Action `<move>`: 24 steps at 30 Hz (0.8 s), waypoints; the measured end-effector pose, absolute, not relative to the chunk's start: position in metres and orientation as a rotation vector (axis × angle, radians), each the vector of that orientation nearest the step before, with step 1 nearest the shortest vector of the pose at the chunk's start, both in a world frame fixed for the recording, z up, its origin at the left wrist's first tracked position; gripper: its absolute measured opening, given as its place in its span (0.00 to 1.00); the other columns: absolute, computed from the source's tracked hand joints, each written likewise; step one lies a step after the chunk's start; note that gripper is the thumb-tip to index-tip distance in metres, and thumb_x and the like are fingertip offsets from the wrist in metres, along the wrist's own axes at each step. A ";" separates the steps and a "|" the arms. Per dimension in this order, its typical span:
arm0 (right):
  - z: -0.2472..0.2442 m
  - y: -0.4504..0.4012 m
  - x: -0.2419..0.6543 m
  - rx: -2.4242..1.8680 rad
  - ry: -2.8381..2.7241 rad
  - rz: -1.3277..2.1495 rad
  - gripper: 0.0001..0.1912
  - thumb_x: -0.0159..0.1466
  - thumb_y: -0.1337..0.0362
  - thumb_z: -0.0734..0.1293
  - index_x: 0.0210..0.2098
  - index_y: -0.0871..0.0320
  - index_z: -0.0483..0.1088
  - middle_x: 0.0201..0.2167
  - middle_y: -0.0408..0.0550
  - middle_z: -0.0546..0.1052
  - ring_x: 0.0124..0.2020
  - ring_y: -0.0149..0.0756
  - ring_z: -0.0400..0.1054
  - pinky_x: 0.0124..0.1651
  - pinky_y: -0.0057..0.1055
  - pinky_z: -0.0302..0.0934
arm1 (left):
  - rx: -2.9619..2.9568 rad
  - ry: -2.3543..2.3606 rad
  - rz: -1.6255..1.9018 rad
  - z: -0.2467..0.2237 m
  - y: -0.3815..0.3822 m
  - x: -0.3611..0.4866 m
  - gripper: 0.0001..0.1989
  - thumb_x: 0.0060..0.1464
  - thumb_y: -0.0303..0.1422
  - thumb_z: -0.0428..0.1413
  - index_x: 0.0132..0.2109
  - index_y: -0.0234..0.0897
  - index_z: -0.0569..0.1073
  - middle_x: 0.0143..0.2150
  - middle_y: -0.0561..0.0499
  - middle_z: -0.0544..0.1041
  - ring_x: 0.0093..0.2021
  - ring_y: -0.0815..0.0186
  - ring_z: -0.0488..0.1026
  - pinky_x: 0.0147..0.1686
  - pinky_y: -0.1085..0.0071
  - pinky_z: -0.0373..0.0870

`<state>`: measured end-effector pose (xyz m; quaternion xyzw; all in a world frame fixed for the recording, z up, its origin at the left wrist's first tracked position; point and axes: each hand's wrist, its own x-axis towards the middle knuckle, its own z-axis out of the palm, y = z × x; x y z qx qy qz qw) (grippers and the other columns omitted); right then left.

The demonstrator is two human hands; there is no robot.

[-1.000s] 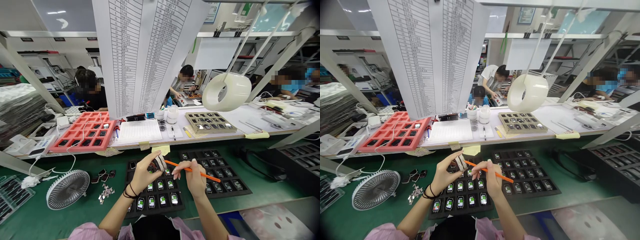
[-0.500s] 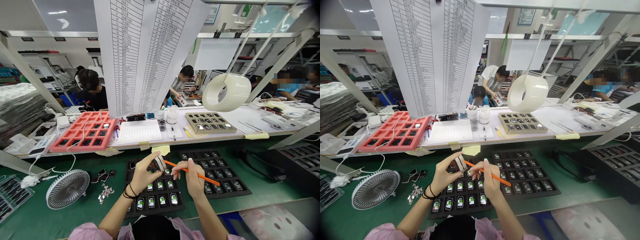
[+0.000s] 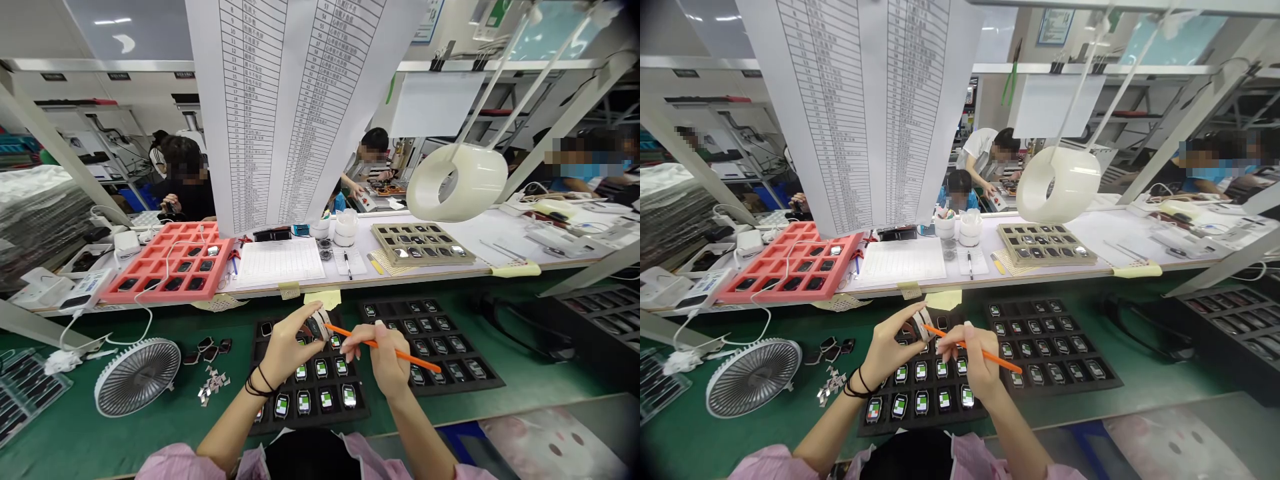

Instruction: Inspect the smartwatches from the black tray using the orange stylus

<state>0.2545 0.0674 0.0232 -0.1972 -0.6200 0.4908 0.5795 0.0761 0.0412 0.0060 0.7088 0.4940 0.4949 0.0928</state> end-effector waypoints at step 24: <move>0.020 0.074 0.254 -0.462 -1.362 1.199 0.28 0.71 0.59 0.53 0.25 0.58 0.78 0.18 0.48 0.76 0.16 0.29 0.67 0.17 0.26 0.54 | 1.993 1.531 1.397 0.006 0.040 0.074 0.28 0.44 0.21 0.58 0.55 0.36 0.70 0.52 0.44 0.76 0.27 0.71 0.75 0.30 0.72 0.78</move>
